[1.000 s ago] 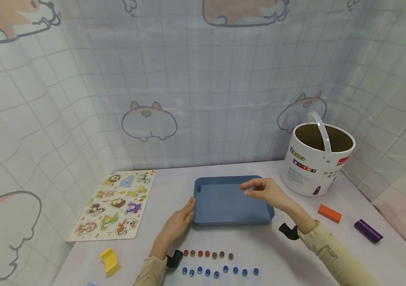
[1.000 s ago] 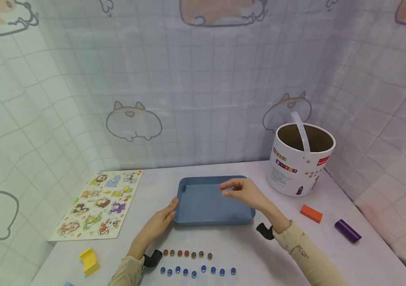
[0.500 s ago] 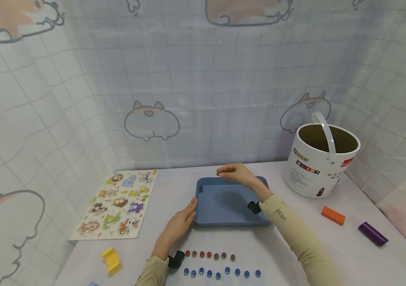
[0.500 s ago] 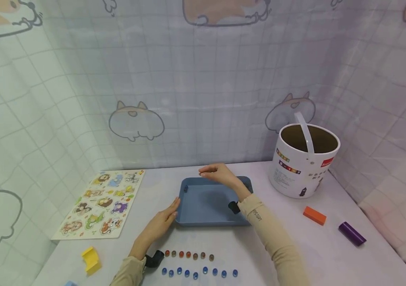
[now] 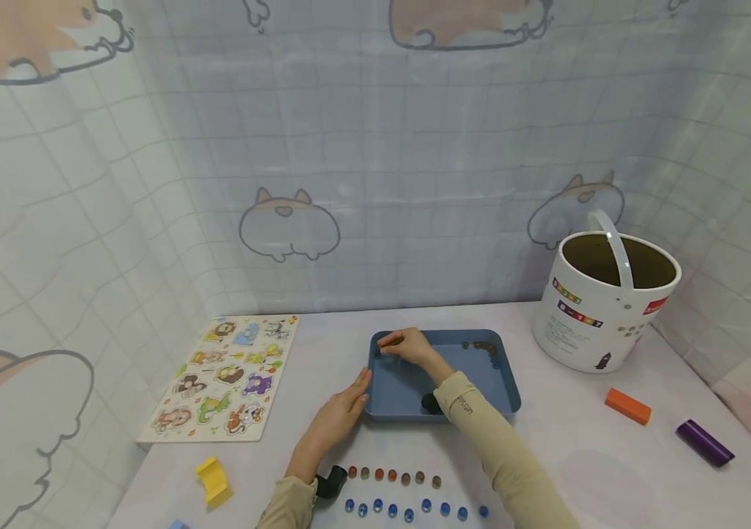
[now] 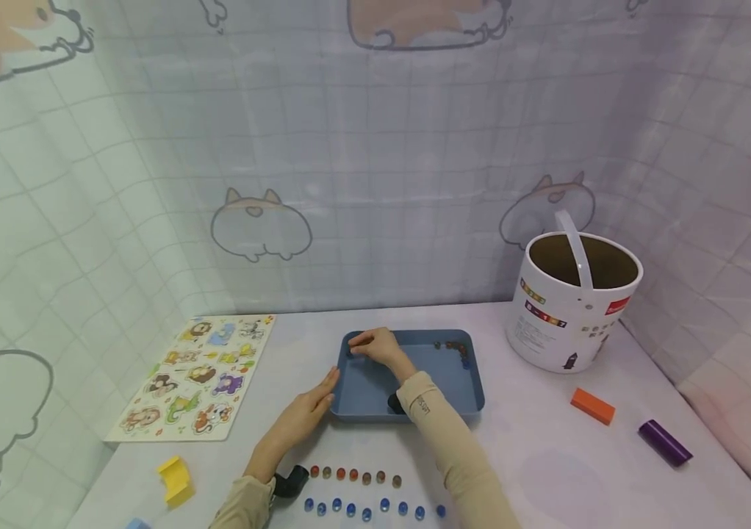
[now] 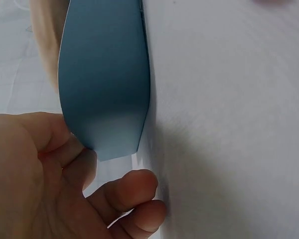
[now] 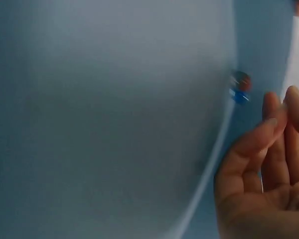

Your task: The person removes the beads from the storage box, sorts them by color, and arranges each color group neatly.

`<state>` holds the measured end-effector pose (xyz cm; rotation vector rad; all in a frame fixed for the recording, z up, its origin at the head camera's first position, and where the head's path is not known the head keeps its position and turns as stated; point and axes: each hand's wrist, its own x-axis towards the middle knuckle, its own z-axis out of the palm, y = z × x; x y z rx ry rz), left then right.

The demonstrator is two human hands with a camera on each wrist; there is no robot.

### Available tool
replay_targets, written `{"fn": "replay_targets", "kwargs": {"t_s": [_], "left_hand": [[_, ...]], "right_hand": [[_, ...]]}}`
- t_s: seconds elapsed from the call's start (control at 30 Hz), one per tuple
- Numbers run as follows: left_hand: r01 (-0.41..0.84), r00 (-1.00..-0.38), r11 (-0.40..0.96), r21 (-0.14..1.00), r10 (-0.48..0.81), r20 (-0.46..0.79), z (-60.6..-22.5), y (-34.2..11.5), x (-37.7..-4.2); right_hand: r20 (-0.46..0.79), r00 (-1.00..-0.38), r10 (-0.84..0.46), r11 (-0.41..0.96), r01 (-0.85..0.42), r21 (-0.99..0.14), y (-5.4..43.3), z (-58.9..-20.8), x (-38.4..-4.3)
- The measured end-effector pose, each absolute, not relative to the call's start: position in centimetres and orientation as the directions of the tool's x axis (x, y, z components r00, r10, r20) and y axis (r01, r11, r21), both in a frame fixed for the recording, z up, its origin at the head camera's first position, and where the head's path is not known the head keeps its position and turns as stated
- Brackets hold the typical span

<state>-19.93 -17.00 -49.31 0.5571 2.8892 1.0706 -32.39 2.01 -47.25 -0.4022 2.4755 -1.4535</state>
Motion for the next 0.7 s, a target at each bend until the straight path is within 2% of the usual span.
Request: {"fn": "replay_targets", "kwargs": {"t_s": [0.4, 0.57, 0.7], "left_hand": [[0.337, -0.934, 0.719, 0.608, 0.335, 0.122, -49.1, -17.0, -19.8], [0.344, -0.931, 0.718, 0.605, 0.347, 0.118, -49.2, -17.0, -19.7], [0.350, -0.929, 0.715, 0.605, 0.350, 0.123, -49.2, -17.2, -19.7]], "right_hand": [[0.044, -0.952, -0.304, 0.619, -0.233, -0.750, -0.2, -48.1, -32.1], [0.078, -0.938, -0.338, 0.605, -0.280, -0.745, 0.3, -47.9, -31.9], [0.066, -0.930, -0.362, 0.545, -0.269, -0.795, 1.0, -47.0, -31.8]]}}
